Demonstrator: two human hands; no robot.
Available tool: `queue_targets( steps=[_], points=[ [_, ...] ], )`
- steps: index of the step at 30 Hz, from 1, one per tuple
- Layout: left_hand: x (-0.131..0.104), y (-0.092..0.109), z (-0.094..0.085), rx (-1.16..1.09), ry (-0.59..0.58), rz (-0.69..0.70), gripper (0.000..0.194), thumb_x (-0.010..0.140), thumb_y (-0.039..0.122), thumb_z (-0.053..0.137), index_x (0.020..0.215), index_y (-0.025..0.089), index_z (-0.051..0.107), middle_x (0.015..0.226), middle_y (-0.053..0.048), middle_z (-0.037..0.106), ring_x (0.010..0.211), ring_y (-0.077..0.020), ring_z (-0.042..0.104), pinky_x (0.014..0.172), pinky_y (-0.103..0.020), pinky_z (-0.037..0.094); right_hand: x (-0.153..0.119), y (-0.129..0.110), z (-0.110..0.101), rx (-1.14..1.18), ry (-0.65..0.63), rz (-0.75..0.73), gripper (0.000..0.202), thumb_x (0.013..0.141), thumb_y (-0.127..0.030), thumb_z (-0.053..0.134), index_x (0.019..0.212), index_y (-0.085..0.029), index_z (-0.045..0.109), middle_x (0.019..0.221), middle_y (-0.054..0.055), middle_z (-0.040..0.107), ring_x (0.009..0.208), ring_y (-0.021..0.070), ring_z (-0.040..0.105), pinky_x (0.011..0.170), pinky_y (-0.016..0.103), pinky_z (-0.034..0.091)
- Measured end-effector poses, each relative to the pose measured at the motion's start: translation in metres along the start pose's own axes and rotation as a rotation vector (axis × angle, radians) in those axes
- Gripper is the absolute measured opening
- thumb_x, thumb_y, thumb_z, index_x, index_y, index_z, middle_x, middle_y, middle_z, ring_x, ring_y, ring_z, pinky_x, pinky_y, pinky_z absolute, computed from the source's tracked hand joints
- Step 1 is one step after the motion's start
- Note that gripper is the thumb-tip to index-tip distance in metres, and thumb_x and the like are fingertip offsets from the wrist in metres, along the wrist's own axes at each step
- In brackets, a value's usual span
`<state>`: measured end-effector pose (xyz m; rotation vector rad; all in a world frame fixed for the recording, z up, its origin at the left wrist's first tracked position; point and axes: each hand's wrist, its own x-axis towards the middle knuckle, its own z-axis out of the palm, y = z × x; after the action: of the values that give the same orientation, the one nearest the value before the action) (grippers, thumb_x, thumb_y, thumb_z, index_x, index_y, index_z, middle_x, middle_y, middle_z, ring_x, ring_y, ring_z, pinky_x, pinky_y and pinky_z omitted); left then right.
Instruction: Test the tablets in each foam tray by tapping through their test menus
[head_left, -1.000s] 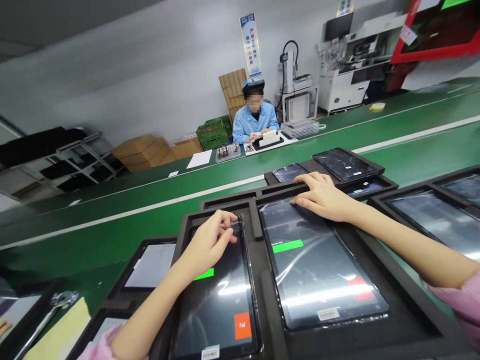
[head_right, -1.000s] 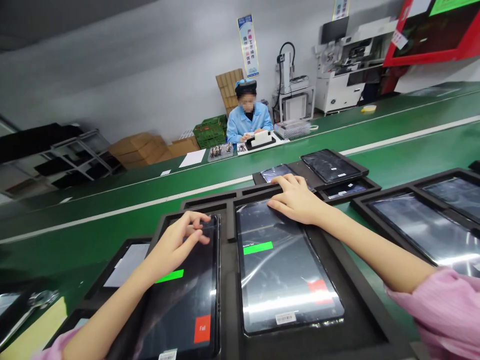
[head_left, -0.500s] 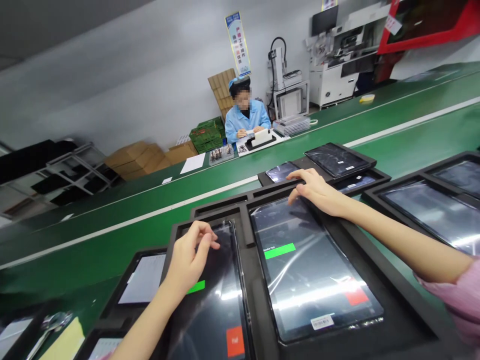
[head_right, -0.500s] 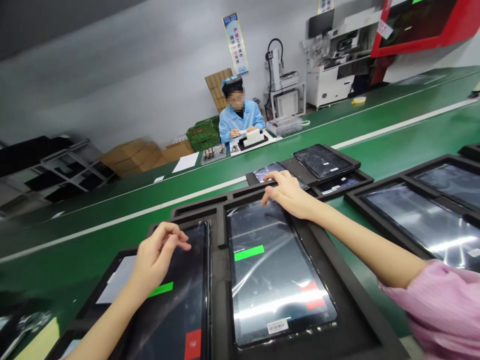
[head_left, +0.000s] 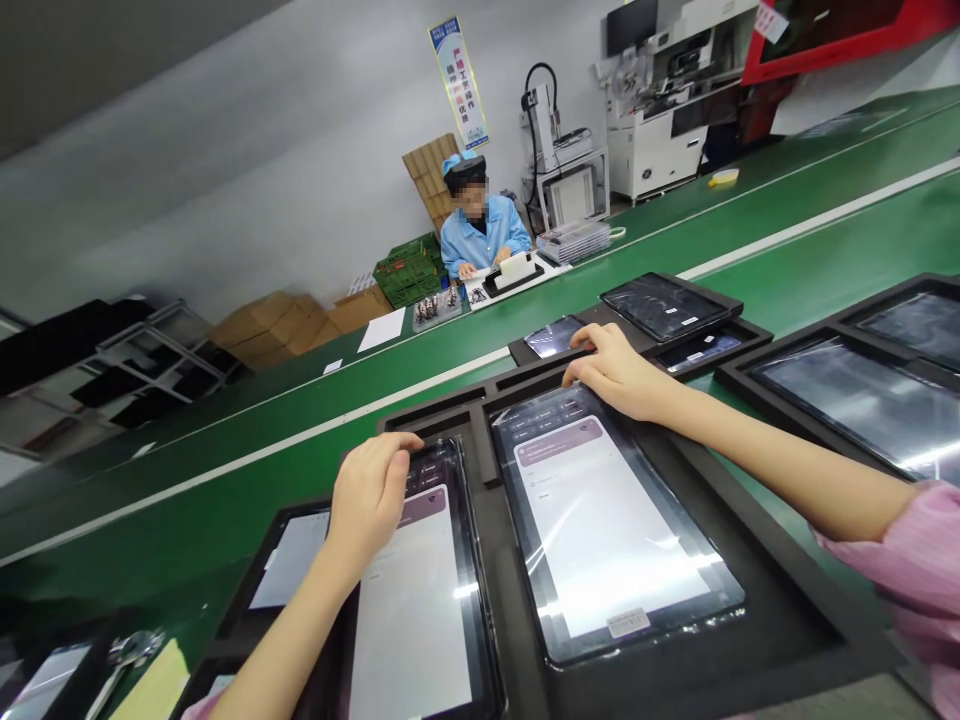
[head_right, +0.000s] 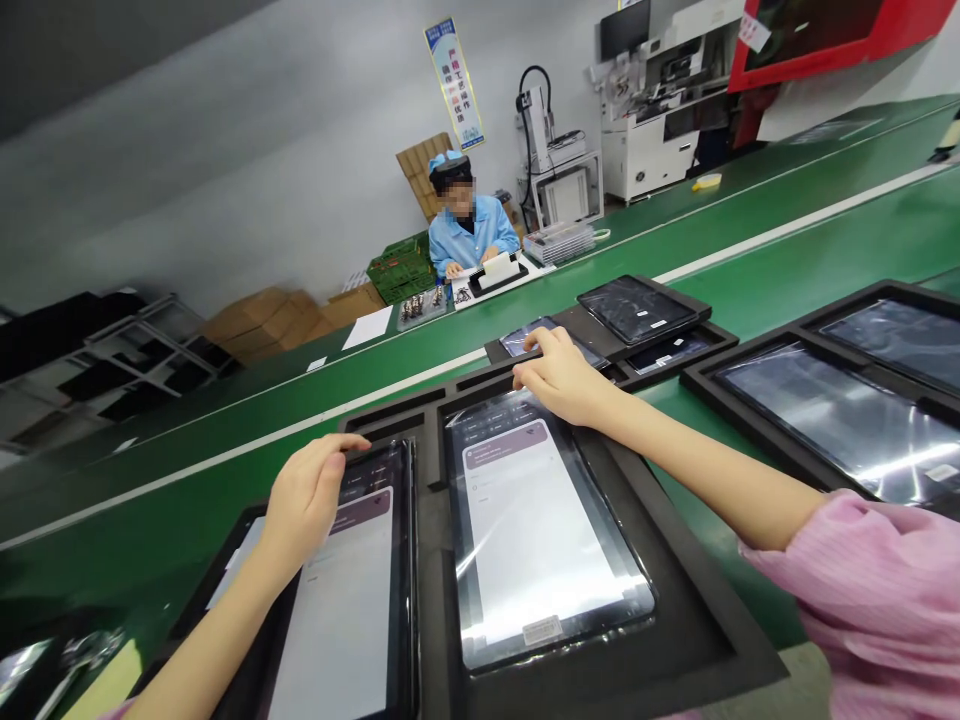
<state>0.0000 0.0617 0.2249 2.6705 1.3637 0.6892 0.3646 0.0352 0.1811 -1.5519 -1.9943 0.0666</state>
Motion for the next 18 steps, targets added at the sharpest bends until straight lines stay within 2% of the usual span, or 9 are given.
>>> queue_targets(
  steps=[2,4,7,10,13,16,18],
  points=[
    [0.007,0.003,0.000,-0.024,-0.080,-0.061,0.059,0.101,0.053,0.022,0.105,0.020,0.070,0.111,-0.010,0.073,0.107,-0.0270,0.067,0.095,-0.041,0.053,0.003,-0.002,-0.001,-0.107,-0.041,0.089,0.054,0.109,-0.030,0.028,0.094,-0.016,0.078,0.102,0.015,0.061,0.104,0.0300,0.055,0.100,0.044,0.045],
    [0.016,0.005,-0.001,-0.033,-0.205,-0.105,0.062,0.101,0.052,0.020,0.107,0.018,0.071,0.113,-0.011,0.072,0.107,-0.0268,0.068,0.091,-0.039,0.055,0.006,-0.006,-0.002,-0.172,-0.080,0.152,0.055,0.110,-0.030,0.026,0.093,-0.011,0.076,0.089,0.016,0.062,0.097,0.0315,0.059,0.094,0.043,0.046],
    [0.031,0.004,-0.005,-0.006,-0.332,-0.104,0.061,0.102,0.054,0.025,0.098,0.018,0.074,0.105,-0.010,0.073,0.094,-0.0262,0.071,0.080,-0.036,0.058,0.010,-0.011,-0.004,-0.225,-0.150,0.178,0.052,0.109,-0.033,0.035,0.090,-0.007,0.077,0.088,0.021,0.066,0.103,0.0359,0.060,0.096,0.044,0.044],
    [0.046,-0.001,-0.015,0.009,-0.360,-0.086,0.051,0.102,0.058,0.043,0.095,0.017,0.073,0.097,-0.007,0.073,0.085,-0.0237,0.070,0.077,-0.035,0.058,0.015,-0.013,-0.010,-0.236,-0.239,0.204,0.050,0.107,-0.035,0.042,0.088,-0.007,0.078,0.096,0.022,0.070,0.104,0.0352,0.063,0.097,0.041,0.044],
    [0.053,-0.005,-0.025,0.013,-0.372,-0.075,0.041,0.099,0.053,0.062,0.106,0.013,0.069,0.103,-0.005,0.070,0.090,-0.0237,0.069,0.081,-0.038,0.060,0.028,-0.011,-0.017,-0.205,-0.322,0.281,0.048,0.104,-0.038,0.045,0.092,-0.006,0.079,0.095,0.021,0.072,0.096,0.0345,0.068,0.087,0.038,0.050],
    [0.057,-0.004,-0.029,0.013,-0.370,-0.057,0.039,0.098,0.048,0.067,0.114,0.012,0.066,0.110,-0.005,0.067,0.096,-0.0264,0.068,0.083,-0.040,0.061,0.044,-0.007,-0.022,-0.157,-0.374,0.331,0.048,0.100,-0.047,0.054,0.103,-0.005,0.078,0.097,0.020,0.073,0.098,0.0352,0.069,0.084,0.036,0.051],
    [0.062,-0.003,-0.030,0.007,-0.352,-0.037,0.040,0.099,0.050,0.066,0.114,0.012,0.066,0.108,-0.005,0.067,0.092,-0.0243,0.068,0.080,-0.038,0.061,0.054,-0.005,-0.025,-0.122,-0.391,0.336,0.053,0.095,-0.056,0.062,0.110,-0.007,0.077,0.101,0.018,0.073,0.099,0.0341,0.069,0.085,0.035,0.052]
  ],
)
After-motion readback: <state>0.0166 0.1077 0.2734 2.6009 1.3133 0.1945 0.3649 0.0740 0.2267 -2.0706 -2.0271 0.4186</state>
